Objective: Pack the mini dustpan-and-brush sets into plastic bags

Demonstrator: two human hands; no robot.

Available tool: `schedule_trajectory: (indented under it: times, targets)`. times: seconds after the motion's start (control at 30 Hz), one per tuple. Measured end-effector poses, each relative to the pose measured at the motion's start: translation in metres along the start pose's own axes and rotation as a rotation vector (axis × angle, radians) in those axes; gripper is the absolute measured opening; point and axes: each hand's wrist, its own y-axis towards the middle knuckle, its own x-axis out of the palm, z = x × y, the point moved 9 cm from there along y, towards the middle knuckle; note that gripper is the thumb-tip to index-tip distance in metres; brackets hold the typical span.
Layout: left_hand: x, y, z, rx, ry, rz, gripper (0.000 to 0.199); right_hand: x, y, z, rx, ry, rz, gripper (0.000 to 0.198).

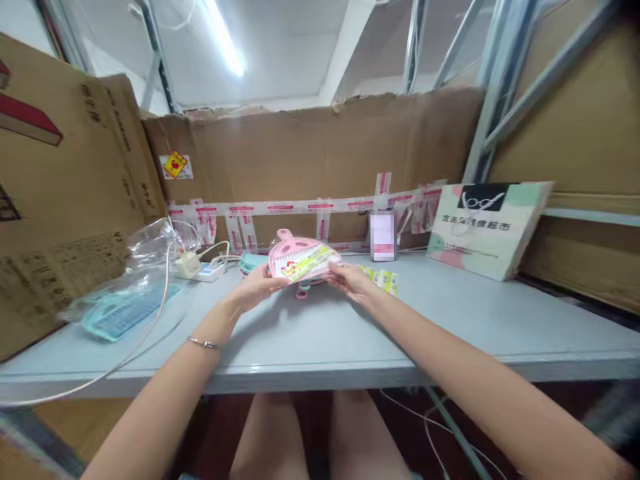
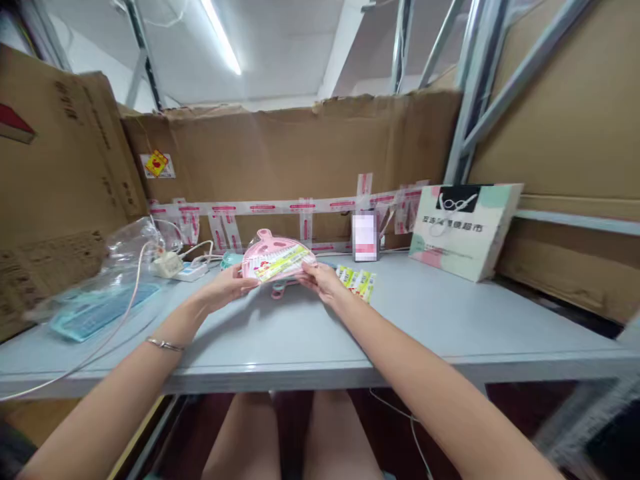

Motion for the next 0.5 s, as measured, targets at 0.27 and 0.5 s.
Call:
schedule_trajectory:
  times: [0.27,0.5]
  targets:
    - [-0.012,-0.002,-0.004,-0.015,-0.024,0.1,0.064,0.007,-0.011,-0.014,-0.031,0.011,-0.051,0.01]
    - [0.002,-0.009,-0.014,-0.126,0.006,0.134,0.054,-0.004,-0.022,-0.015,0.041,0.035,-0.068,0.01]
